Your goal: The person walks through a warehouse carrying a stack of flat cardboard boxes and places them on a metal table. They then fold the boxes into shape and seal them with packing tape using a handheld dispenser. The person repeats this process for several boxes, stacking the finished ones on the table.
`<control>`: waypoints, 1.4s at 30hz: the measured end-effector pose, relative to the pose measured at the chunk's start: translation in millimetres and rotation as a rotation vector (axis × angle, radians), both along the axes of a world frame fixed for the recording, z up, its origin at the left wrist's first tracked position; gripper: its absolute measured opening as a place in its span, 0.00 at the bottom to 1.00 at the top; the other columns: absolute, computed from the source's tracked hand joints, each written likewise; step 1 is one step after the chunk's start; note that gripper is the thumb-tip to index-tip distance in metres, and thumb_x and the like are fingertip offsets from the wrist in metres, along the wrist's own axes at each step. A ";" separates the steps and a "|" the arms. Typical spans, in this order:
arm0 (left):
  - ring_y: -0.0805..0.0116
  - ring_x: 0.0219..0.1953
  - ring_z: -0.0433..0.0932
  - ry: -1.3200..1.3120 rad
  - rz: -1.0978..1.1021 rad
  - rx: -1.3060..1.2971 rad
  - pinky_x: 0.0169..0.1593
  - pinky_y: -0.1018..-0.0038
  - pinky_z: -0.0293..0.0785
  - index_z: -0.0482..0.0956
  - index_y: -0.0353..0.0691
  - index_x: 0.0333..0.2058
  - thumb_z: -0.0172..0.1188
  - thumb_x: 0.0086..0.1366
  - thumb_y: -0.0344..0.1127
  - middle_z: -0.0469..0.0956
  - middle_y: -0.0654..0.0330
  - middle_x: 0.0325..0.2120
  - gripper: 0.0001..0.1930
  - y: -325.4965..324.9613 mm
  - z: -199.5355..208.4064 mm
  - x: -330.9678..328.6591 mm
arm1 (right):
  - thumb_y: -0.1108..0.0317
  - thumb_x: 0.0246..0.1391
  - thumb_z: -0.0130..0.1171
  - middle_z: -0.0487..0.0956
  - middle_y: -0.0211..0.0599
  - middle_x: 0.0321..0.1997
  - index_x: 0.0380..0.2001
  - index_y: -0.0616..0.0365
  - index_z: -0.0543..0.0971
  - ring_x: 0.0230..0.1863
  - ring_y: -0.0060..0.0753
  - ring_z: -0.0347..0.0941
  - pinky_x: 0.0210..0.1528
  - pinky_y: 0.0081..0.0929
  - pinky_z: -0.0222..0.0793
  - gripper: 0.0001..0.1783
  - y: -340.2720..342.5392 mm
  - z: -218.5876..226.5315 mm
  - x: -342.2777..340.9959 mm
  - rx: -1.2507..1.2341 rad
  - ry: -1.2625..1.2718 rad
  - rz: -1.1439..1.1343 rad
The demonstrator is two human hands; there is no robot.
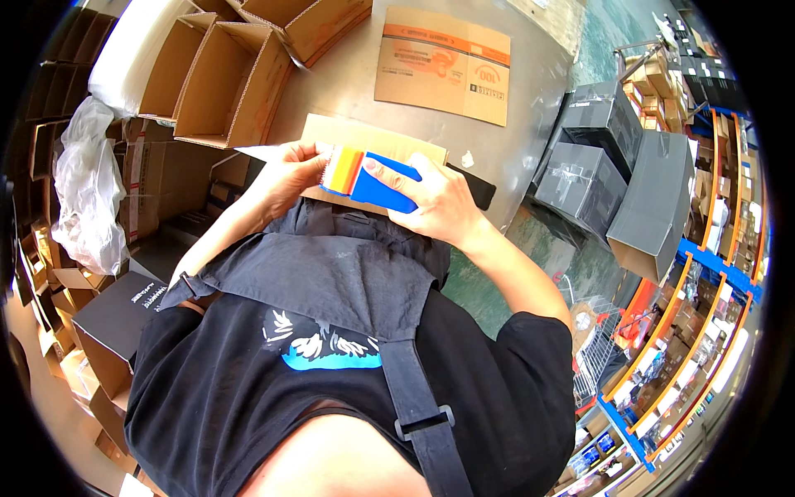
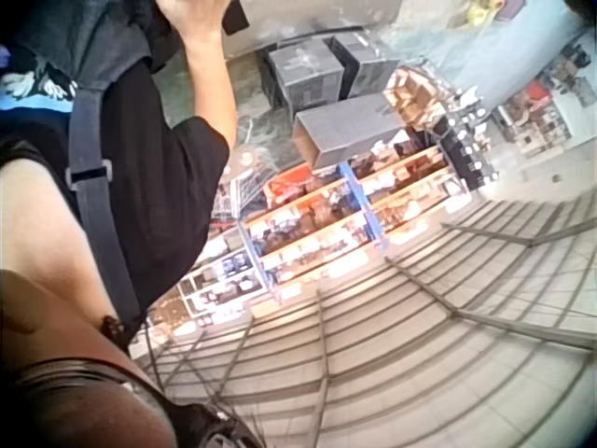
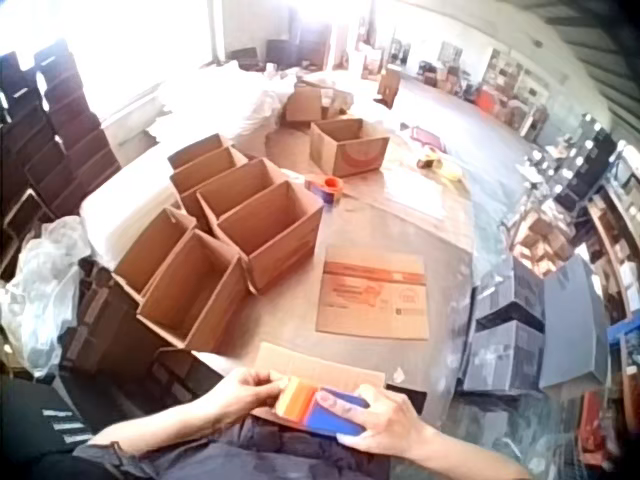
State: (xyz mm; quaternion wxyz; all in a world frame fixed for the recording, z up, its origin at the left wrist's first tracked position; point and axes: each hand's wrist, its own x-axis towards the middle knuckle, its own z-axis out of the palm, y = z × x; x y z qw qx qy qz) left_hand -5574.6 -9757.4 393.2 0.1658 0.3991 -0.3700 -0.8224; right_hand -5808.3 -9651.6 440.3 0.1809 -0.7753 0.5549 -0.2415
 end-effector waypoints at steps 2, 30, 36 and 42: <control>0.78 0.29 0.75 -0.055 -0.070 -0.181 0.37 0.80 0.73 0.79 0.35 0.37 0.57 0.67 0.36 0.79 0.64 0.29 0.09 -12.0 -6.1 13.7 | 0.68 0.35 0.68 0.68 0.37 0.27 0.59 0.33 0.74 0.24 0.41 0.70 0.29 0.35 0.73 0.40 -0.7 8.5 -1.4 0.031 0.066 0.031; 0.54 0.52 0.76 -0.714 0.303 -0.633 0.56 0.71 0.70 0.69 0.28 0.55 0.59 0.64 0.48 0.76 0.46 0.50 0.30 -11.4 -158.1 43.9 | 0.51 0.46 0.62 0.73 0.45 0.37 0.57 0.41 0.73 0.38 0.49 0.76 0.40 0.44 0.73 0.32 -47.1 23.5 36.2 0.364 0.390 0.050; 0.66 0.49 0.75 -0.422 0.030 -0.387 0.55 0.75 0.66 0.73 0.31 0.52 0.44 0.70 0.58 0.78 0.52 0.45 0.32 -6.5 -59.0 6.8 | 0.55 0.47 0.61 0.74 0.48 0.37 0.61 0.46 0.68 0.39 0.49 0.74 0.43 0.43 0.68 0.36 -42.9 11.6 33.8 0.284 0.374 0.106; 0.58 0.56 0.71 -0.488 0.015 -0.383 0.60 0.73 0.61 0.70 0.29 0.55 0.43 0.70 0.60 0.74 0.45 0.52 0.35 -10.2 -47.8 -10.1 | 0.55 0.43 0.63 0.77 0.55 0.38 0.59 0.42 0.70 0.40 0.54 0.77 0.41 0.44 0.75 0.35 -59.9 18.5 33.9 0.349 0.367 0.141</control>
